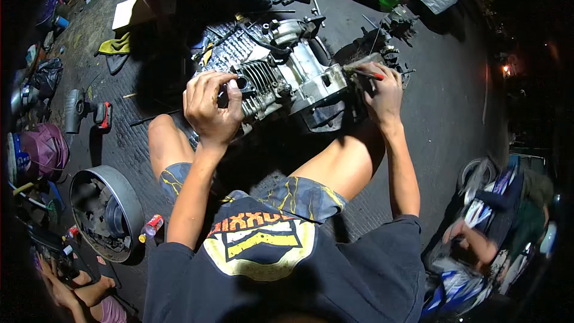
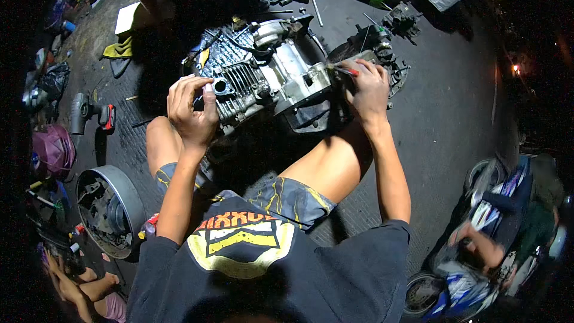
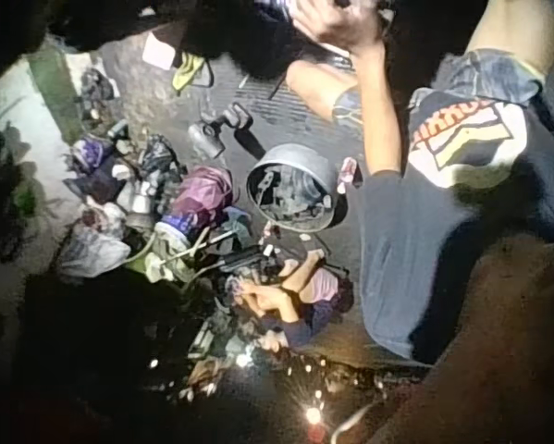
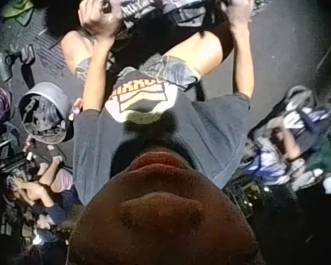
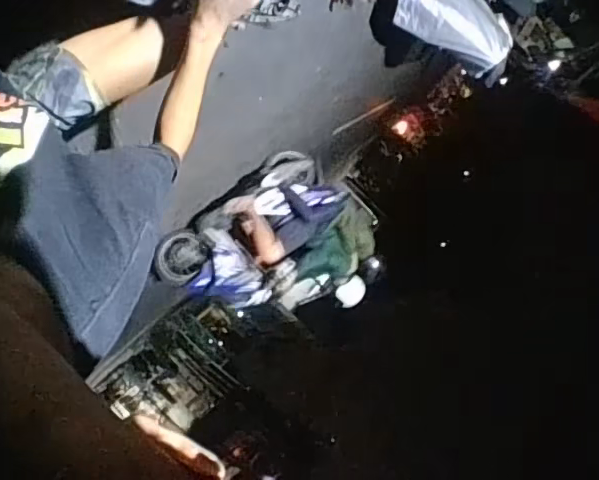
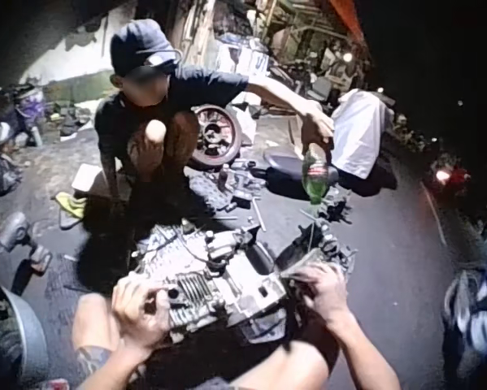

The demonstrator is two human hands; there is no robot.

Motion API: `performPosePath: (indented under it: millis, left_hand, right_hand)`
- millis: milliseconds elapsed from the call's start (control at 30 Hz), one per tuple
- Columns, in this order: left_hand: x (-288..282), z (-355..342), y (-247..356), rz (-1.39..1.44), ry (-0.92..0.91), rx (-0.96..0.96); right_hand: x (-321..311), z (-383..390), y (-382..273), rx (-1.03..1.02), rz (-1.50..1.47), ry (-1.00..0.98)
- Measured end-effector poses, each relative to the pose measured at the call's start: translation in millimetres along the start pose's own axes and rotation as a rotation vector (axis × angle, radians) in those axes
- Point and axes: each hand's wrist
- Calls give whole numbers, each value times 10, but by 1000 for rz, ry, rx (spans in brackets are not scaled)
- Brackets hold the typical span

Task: Cleaning and assembling motorcycle engine components.

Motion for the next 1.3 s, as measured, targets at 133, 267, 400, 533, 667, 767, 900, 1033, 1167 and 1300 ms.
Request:
performPosePath:
  millis: [133, 267, 400, 533, 667, 767, 900, 1033, 1167, 1300]
  left_hand:
    - [-2, 55, -72, -41, 20, 3]
    - [2, 93, -99, -31, -4, -2]
    - [2, 57, -20, -48, -35, -18]
    - [-21, 42, -26, -77, -54, -17]
    - [-12, 13, 11, -71, -84, -38]
    - [-20, 63, -45, -73, -80, -28]
    - [40, 75, 20, -43, -72, -17]
    - [-73, 87, 10, -93, -81, -21]
    - [60, 81, -22, -84, -69, -21]
    - [99, -48, 10, -50, -53, -5]
  right_hand:
    - [362, -43, 47, -28, -68, 75]
    - [861, -234, 1043, 433, 155, -224]
    - [857, -313, 1088, 371, 207, -192]
    - [707, -200, 563, 181, 54, -210]
    - [670, -252, 944, 317, 288, -243]
    - [634, -323, 778, 310, 257, -323]
    - [743, 19, 596, 169, 18, -244]
    - [717, -191, 714, 343, 235, -181]
    - [552, -93, 597, 206, -40, -177]
    - [686, -70, 1136, 277, -140, -164]
Point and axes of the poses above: each hand's wrist, its own z-axis away from the middle knuckle, its own x-axis out of the palm, y = z × x, and after that the axes turned 14 degrees about z, right-handed
